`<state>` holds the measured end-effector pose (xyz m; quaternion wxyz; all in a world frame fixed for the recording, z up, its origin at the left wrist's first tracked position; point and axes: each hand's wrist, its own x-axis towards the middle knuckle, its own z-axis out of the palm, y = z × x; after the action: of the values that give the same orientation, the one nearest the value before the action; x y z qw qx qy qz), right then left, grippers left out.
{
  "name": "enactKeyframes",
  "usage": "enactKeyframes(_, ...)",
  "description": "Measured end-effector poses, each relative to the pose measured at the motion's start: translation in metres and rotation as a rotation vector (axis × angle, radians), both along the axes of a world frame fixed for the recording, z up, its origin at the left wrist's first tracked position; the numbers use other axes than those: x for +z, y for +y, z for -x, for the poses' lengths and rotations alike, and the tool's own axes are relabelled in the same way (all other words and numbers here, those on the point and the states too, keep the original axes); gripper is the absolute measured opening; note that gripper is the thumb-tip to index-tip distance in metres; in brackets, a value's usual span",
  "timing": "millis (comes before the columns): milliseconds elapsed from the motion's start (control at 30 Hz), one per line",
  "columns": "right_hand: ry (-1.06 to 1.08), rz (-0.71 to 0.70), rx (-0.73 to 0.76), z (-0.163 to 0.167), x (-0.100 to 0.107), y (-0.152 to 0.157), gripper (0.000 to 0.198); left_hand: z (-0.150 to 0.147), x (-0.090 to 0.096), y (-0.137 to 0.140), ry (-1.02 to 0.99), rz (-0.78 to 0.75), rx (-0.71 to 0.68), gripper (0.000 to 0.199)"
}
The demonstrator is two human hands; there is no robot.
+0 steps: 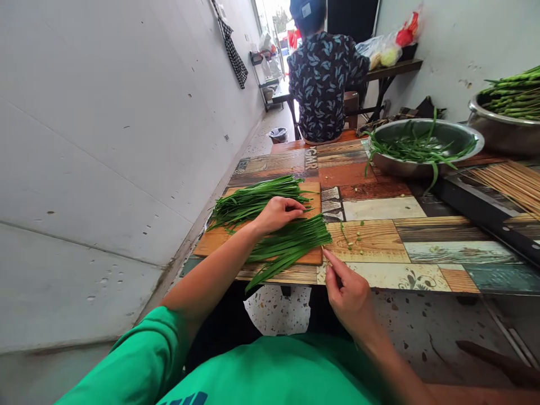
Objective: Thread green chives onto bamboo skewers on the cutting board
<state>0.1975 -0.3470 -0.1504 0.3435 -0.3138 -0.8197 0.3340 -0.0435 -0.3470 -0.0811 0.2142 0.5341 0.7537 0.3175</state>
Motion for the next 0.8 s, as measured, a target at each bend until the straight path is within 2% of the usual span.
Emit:
enactKeyframes(333,0.013,0.002,0.005,0.000,-0.001,0.000,0.038,-0.004,0.003,0.001,-0.080,-0.031,-0.044,0.023)
enactKeyframes(600,0.006,0.008,-0.013,0.002,0.000,-0.001,0.037,-0.005,-0.001,-0.002,-0.061,-0.043,-0.073,0.023)
enactKeyframes(667,0.002,0.002,-0.022,0.002,0.000,-0.001,0.037,-0.004,0.000,-0.005,-0.016,-0.056,-0.127,0.022)
enactKeyframes(800,-0.002,-0.004,-0.008,0.000,0.001,-0.001,0.037,0.008,0.010,-0.011,0.152,-0.056,-0.367,0.026)
